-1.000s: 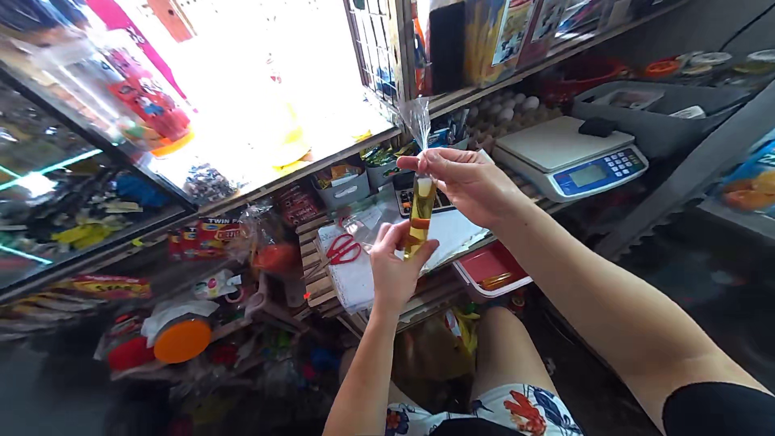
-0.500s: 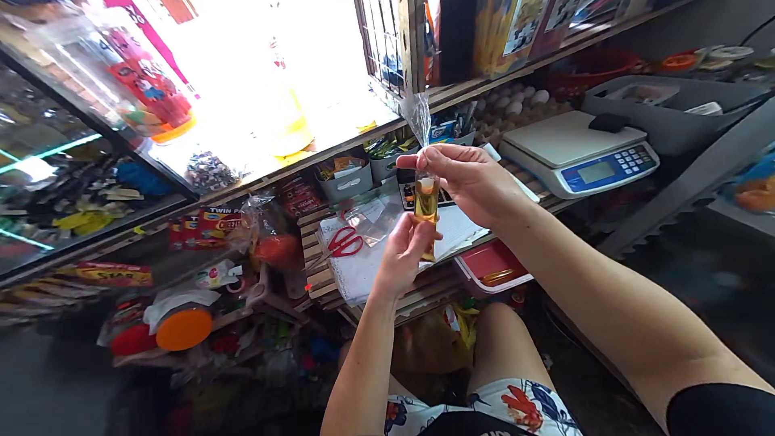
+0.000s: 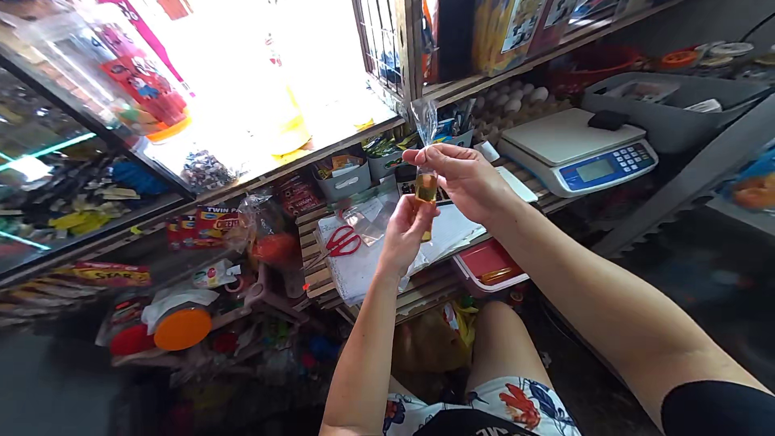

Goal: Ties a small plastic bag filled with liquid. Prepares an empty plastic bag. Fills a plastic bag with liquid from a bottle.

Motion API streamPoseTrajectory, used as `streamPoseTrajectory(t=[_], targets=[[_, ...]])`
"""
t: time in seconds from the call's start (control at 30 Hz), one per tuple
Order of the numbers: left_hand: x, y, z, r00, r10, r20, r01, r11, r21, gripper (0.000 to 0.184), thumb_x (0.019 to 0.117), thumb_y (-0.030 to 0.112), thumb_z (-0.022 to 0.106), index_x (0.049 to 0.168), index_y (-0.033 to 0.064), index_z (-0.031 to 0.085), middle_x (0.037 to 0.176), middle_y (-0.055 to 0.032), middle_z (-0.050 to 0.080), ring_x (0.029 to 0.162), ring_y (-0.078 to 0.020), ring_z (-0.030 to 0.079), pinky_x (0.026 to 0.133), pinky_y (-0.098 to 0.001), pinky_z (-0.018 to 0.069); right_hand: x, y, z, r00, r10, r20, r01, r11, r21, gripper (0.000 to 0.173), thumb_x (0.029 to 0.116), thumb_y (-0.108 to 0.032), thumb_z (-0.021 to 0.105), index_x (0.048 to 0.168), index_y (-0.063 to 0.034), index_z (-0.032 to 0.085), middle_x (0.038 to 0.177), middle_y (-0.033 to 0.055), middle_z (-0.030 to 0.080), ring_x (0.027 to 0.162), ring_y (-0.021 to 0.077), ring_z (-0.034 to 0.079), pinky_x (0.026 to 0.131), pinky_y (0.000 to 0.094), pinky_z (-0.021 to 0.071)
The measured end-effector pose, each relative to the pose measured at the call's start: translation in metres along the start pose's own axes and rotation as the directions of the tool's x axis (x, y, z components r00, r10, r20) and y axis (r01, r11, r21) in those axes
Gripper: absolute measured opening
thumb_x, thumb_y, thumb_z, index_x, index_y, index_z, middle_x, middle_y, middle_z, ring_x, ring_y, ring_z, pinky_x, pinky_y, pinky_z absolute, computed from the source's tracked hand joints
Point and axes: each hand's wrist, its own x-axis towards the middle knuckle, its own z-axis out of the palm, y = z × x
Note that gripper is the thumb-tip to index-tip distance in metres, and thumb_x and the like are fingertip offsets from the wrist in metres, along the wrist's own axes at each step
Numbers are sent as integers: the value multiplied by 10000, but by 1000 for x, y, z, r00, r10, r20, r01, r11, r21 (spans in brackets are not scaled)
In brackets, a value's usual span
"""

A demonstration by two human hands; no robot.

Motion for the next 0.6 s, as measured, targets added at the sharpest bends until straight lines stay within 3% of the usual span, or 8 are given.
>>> streamPoseTrajectory(t=[0.1, 0.17, 0.2, 0.3, 0.37, 0.47, 0.53, 0.6], targets=[[8, -5, 6, 997, 34, -75, -33, 999, 18, 312, 961, 39, 662, 1191, 87, 457, 1071, -90, 711, 868, -167, 717, 771, -322, 599, 1, 4, -4, 998, 62, -16, -62, 998, 29, 286, 1094, -153, 461, 1052, -48, 724, 1141, 49, 749, 1149, 114, 657, 1025, 299, 496], [13, -15, 11, 979, 95, -183, -69, 987, 142, 382, 911, 44, 739, 1140, 87, 435, 902, -76, 683, 689, -142, 662, 614, -295, 565, 2, 7, -3, 995, 85, -60, -82, 995, 47, 268, 1091, -146, 473, 1043, -49, 718, 1123, 46, 751, 1127, 109, 665, 1010, 285, 503], [15, -21, 12, 969, 129, -209, -79, 969, 234, 477, 885, 80, 786, 1191, 88, 422, 894, -77, 650, 702, -149, 642, 624, -313, 552, 4, 8, -3, 992, 95, -87, -90, 994, 54, 259, 1089, -142, 478, 1028, -55, 715, 1108, 40, 752, 1120, 104, 664, 1010, 283, 502], [12, -29, 10, 985, 99, -141, -46, 939, 340, 835, 861, 157, 805, 1536, 133, 314, 1324, -193, 549, 1125, -282, 599, 923, -483, 523, 5, 17, 0, 983, 129, -128, -121, 991, 63, 259, 1098, -168, 442, 1032, -92, 680, 1109, 18, 732, 1108, 98, 644, 983, 292, 490], [4, -25, 3, 999, 22, -49, -8, 963, 268, 754, 942, 214, 684, 1599, 149, 321, 1482, -218, 385, 1305, -309, 456, 1038, -487, 453, 0, 23, 2, 989, 94, -114, -91, 995, 33, 249, 1112, -208, 396, 1024, -134, 616, 1039, -4, 718, 1010, 88, 666, 889, 276, 531], [-5, -3, -23, 996, -79, -34, 83, 986, 146, 470, 1102, 378, 323, 1446, 141, 539, 1330, -33, 588, 1152, -115, 585, 1003, -348, 487, -12, 32, -9, 981, -177, 74, 190, 949, -252, 248, 1114, -178, 360, 1057, -88, 583, 966, 13, 665, 904, 97, 664, 842, 293, 569], [-5, 25, -40, 980, -193, 41, 189, 977, 96, 622, 1108, 453, 149, 1220, 77, 631, 1047, 4, 682, 899, -88, 656, 847, -292, 552, -19, 33, -20, 885, -374, 279, 466, 697, -545, 224, 1078, -104, 440, 1051, -7, 640, 956, 52, 674, 849, 104, 673, 775, 291, 594], [-2, 57, -50, 908, -348, 233, 328, 937, 121, 771, 1087, 518, 45, 1171, 35, 640, 991, -36, 733, 884, -127, 705, 838, -307, 582, -27, 35, -25, 756, -441, 483, 646, 386, -658, 201, 1023, -79, 508, 1009, -23, 701, 979, 65, 682, 891, 139, 669, 810, 328, 582]])
